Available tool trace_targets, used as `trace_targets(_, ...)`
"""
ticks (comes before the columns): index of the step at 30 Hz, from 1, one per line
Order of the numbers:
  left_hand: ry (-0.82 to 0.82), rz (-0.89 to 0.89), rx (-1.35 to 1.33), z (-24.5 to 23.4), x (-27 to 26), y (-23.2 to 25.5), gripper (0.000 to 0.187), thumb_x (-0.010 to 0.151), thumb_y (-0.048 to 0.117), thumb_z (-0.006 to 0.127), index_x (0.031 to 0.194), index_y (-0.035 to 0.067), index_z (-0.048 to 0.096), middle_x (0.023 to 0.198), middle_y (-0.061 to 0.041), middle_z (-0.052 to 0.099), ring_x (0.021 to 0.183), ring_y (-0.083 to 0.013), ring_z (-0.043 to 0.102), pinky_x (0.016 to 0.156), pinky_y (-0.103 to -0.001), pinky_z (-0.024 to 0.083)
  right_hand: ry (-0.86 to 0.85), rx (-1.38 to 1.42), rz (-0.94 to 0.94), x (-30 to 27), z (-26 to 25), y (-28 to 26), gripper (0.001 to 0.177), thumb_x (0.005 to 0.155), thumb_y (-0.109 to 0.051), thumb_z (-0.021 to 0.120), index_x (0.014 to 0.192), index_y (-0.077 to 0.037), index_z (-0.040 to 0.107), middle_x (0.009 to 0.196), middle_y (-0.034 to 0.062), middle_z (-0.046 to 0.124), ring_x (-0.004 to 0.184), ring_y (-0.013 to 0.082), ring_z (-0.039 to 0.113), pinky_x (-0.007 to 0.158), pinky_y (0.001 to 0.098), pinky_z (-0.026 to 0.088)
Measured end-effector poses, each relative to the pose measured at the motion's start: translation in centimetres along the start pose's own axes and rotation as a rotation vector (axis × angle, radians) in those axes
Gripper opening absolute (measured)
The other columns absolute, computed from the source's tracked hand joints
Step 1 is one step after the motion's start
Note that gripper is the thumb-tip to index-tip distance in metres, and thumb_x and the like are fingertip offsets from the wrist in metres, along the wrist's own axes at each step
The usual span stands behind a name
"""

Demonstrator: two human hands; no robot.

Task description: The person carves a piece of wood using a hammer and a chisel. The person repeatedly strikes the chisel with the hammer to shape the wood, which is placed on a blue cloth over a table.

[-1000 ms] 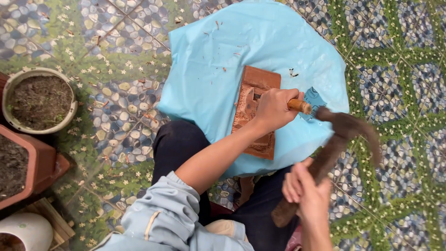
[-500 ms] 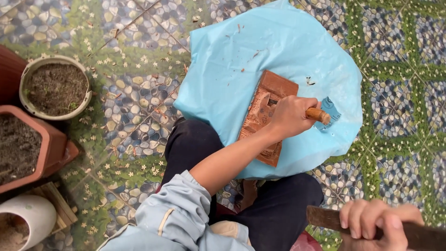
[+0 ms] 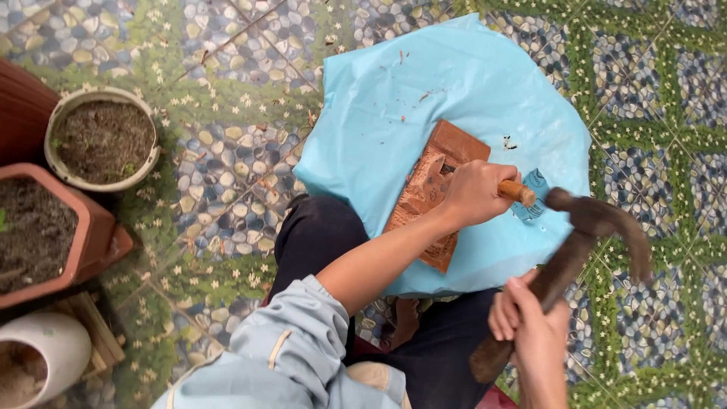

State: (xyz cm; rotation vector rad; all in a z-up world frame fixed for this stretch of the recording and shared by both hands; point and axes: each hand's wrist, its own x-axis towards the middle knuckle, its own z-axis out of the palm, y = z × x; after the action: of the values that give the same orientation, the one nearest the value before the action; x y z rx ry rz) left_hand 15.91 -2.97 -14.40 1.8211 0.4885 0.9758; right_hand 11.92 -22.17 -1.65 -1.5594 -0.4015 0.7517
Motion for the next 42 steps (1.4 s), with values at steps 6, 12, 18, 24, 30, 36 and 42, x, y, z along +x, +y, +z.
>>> trace_targets(6, 0.066, 0.066, -0.072, -0.9, 1.1, 0.0, 0.031, 0.078, 0.009, 0.060, 0.056, 0.018, 0.040, 0.043, 0.002, 0.036, 0.039, -0.0096, 0.029, 0.040, -0.030, 0.017, -0.063, -0.105, -0.410, -1.3, -0.4, -4.3, 0.022, 0.109, -0.028, 0.044, 0.086, -0.032, 0.045, 0.058, -0.0087, 0.027, 0.042, 0.0063, 0.026, 0.040, 0.0223, 0.030)
trace_targets(12, 0.146, -0.086, -0.079, 0.4, 2.1, -0.1, 0.026, 0.084, 0.025, 0.062, 0.062, 0.018, 0.051, 0.048, 0.001, 0.046, 0.044, -0.0144, 0.039, 0.045, -0.034, 0.022, 0.106, -0.045, -0.062, 1.8, -0.4, -2.2, 0.017, 0.098, -0.006, 0.056, 0.084, -0.009, 0.048, 0.050, -0.0025, 0.027, 0.033, 0.0122, 0.028, 0.032, 0.0300, 0.028)
trace_targets(18, 0.247, -0.050, -0.148, 1.3, 3.0, 1.5, 0.041, 0.101, 0.029, 0.052, 0.066, 0.017, 0.034, 0.053, 0.000, 0.033, 0.049, -0.0142, 0.027, 0.049, -0.034, 0.020, 0.177, -0.118, -0.306, 0.4, -5.6, -7.0, 0.035, 0.110, -0.026, 0.034, 0.076, -0.028, 0.029, 0.059, -0.0105, 0.021, 0.046, 0.0053, 0.018, 0.044, 0.0248, 0.019)
trace_targets(24, 0.109, -0.001, -0.132, 1.8, 2.4, 0.5, 0.040, 0.100, 0.029, 0.052, 0.066, 0.018, 0.035, 0.051, 0.001, 0.035, 0.045, -0.0134, 0.031, 0.046, -0.034, 0.018, 0.079, -0.091, -0.378, 0.3, -4.1, -4.2, 0.030, 0.108, -0.030, 0.050, 0.079, -0.031, 0.048, 0.057, -0.0115, 0.032, 0.042, 0.0013, 0.032, 0.036, 0.0200, 0.028)
trace_targets(30, 0.058, 0.036, -0.025, 2.2, 2.3, -0.8, 0.047, 0.089, 0.050, 0.056, 0.059, 0.017, 0.041, 0.048, 0.004, 0.047, 0.042, -0.0160, 0.046, 0.042, -0.038, 0.027, -0.160, 0.249, -0.286, 1.4, 0.6, 0.6, 0.039, 0.095, -0.014, 0.048, 0.058, -0.014, 0.038, 0.047, -0.0023, 0.028, 0.032, 0.0106, 0.029, 0.031, 0.0258, 0.027)
trace_targets(36, 0.012, 0.125, 0.045, 3.7, 1.3, -2.1, 0.024, 0.068, 0.010, 0.063, 0.063, 0.019, 0.041, 0.048, 0.002, 0.043, 0.042, -0.0181, 0.039, 0.041, -0.035, 0.025, -0.023, -0.084, -0.381, 0.8, -1.5, -1.8, 0.031, 0.092, -0.003, 0.050, 0.067, -0.020, 0.043, 0.053, -0.0070, 0.034, 0.037, 0.0054, 0.032, 0.035, 0.0194, 0.033)
trace_targets(42, 0.038, 0.061, -0.046, 1.7, 1.3, -0.1, 0.019, 0.070, 0.013, 0.057, 0.059, 0.022, 0.045, 0.044, 0.007, 0.041, 0.040, -0.0109, 0.035, 0.039, -0.031, 0.018, -0.066, -0.026, 0.039, 0.9, -0.5, -1.3, 0.020, 0.098, -0.010, 0.055, 0.083, -0.007, 0.042, 0.050, 0.0003, 0.024, 0.034, 0.0102, 0.025, 0.030, 0.0257, 0.025)
